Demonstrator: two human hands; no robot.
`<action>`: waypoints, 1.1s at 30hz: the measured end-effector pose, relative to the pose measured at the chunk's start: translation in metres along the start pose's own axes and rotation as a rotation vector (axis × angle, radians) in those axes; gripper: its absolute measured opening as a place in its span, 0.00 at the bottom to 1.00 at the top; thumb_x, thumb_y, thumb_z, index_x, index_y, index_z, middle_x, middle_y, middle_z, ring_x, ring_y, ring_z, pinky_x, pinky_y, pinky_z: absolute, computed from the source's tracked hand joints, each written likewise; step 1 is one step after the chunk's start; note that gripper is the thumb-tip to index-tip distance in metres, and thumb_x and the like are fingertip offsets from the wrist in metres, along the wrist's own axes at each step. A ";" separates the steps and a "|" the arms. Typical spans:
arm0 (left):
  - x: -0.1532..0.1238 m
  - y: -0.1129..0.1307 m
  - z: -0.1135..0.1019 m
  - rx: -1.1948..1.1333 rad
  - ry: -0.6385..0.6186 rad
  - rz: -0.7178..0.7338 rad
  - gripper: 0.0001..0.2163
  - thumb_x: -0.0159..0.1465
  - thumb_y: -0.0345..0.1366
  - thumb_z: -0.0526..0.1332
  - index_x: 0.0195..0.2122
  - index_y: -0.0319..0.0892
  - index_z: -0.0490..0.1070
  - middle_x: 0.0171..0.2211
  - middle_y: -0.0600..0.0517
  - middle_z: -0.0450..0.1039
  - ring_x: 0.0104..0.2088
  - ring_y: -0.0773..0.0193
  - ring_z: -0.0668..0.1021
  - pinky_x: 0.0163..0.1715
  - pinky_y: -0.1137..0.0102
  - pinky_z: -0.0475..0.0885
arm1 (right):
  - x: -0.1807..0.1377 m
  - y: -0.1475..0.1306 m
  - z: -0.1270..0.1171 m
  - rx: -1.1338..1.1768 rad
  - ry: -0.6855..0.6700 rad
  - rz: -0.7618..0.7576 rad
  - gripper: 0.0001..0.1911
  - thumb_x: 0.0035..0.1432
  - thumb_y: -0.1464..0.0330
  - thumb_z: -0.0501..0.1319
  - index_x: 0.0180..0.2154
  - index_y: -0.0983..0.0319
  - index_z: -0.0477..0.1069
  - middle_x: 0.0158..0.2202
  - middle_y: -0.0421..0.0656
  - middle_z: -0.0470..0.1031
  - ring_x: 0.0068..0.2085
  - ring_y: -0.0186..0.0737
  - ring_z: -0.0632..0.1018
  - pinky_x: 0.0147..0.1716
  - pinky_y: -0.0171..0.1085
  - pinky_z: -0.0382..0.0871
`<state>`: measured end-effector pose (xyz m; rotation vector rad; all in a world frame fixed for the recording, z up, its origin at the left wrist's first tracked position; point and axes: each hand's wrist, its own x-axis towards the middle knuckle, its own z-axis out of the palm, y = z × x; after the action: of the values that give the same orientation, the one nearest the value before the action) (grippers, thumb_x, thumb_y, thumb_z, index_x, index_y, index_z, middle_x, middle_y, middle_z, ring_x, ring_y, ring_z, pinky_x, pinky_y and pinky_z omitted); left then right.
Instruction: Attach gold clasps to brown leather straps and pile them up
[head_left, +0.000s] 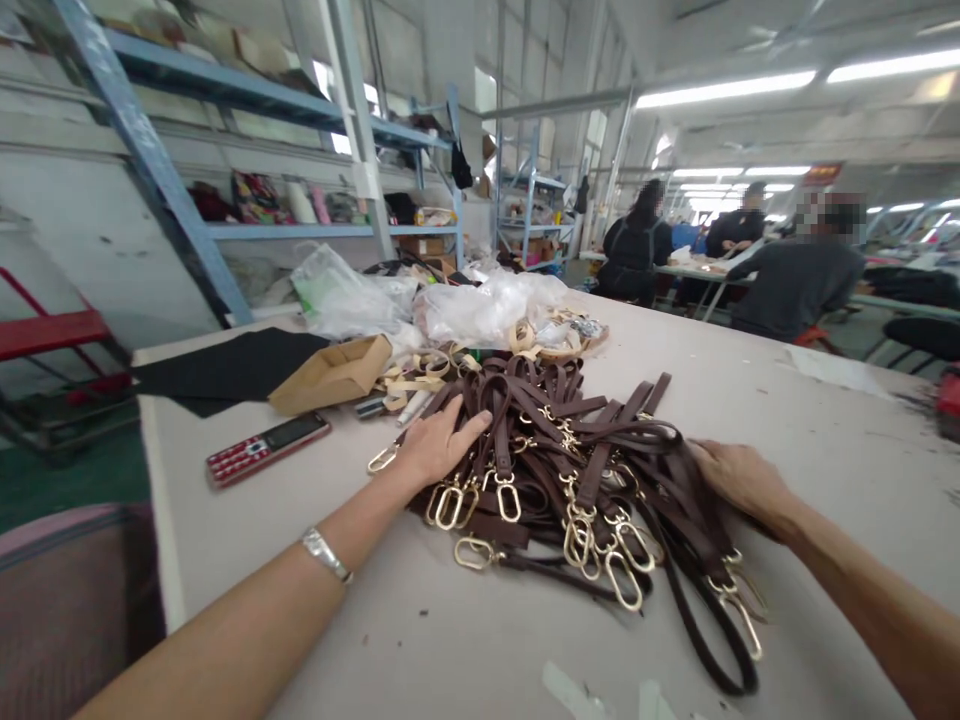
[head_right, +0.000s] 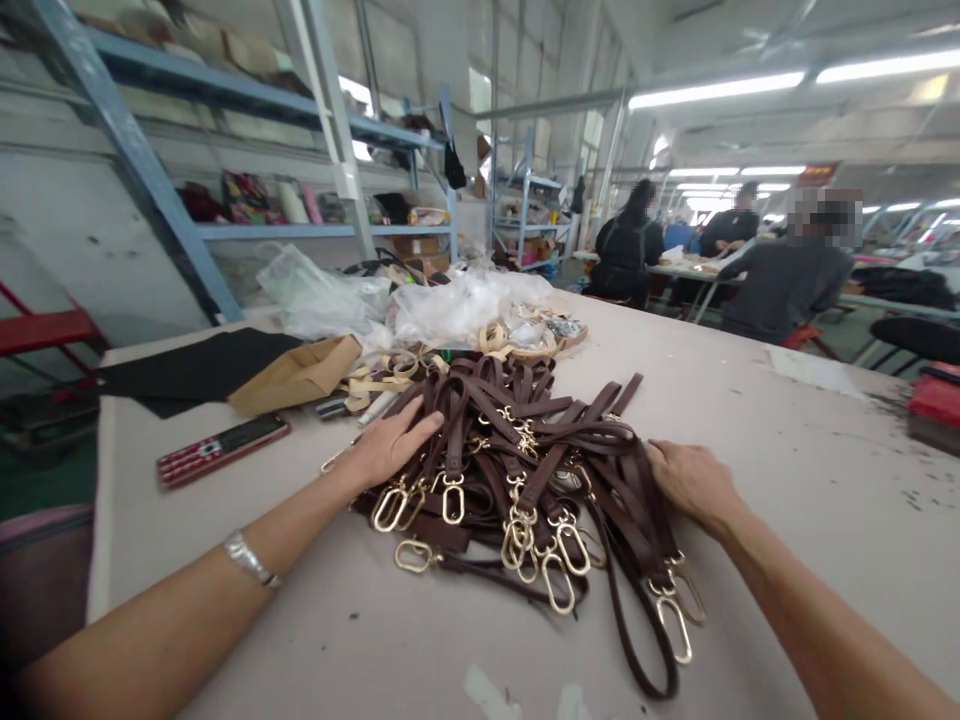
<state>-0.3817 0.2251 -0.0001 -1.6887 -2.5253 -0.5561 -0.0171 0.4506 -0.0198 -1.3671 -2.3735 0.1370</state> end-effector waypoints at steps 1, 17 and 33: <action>-0.001 0.005 -0.001 -0.018 -0.029 0.005 0.30 0.68 0.57 0.43 0.60 0.41 0.66 0.56 0.41 0.75 0.54 0.46 0.76 0.52 0.57 0.68 | -0.003 -0.013 0.002 0.044 -0.031 -0.002 0.25 0.66 0.54 0.48 0.40 0.60 0.79 0.36 0.50 0.82 0.38 0.52 0.82 0.39 0.45 0.73; -0.065 0.003 -0.027 -0.141 -0.124 0.138 0.28 0.61 0.59 0.55 0.55 0.47 0.72 0.53 0.46 0.77 0.52 0.44 0.76 0.52 0.56 0.67 | -0.103 -0.190 0.017 0.503 -0.164 -0.089 0.23 0.66 0.62 0.47 0.58 0.61 0.68 0.57 0.47 0.73 0.58 0.48 0.72 0.58 0.48 0.63; -0.122 -0.023 -0.031 -0.165 0.138 0.126 0.27 0.62 0.55 0.58 0.52 0.39 0.75 0.59 0.38 0.71 0.58 0.43 0.72 0.57 0.48 0.68 | -0.060 -0.111 -0.074 0.211 -0.437 -0.055 0.23 0.64 0.57 0.53 0.43 0.65 0.79 0.38 0.51 0.82 0.39 0.50 0.82 0.38 0.44 0.75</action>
<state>-0.3582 0.0989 -0.0064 -1.7784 -2.3161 -0.8579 -0.0525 0.3342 0.0616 -1.2697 -2.6442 0.7151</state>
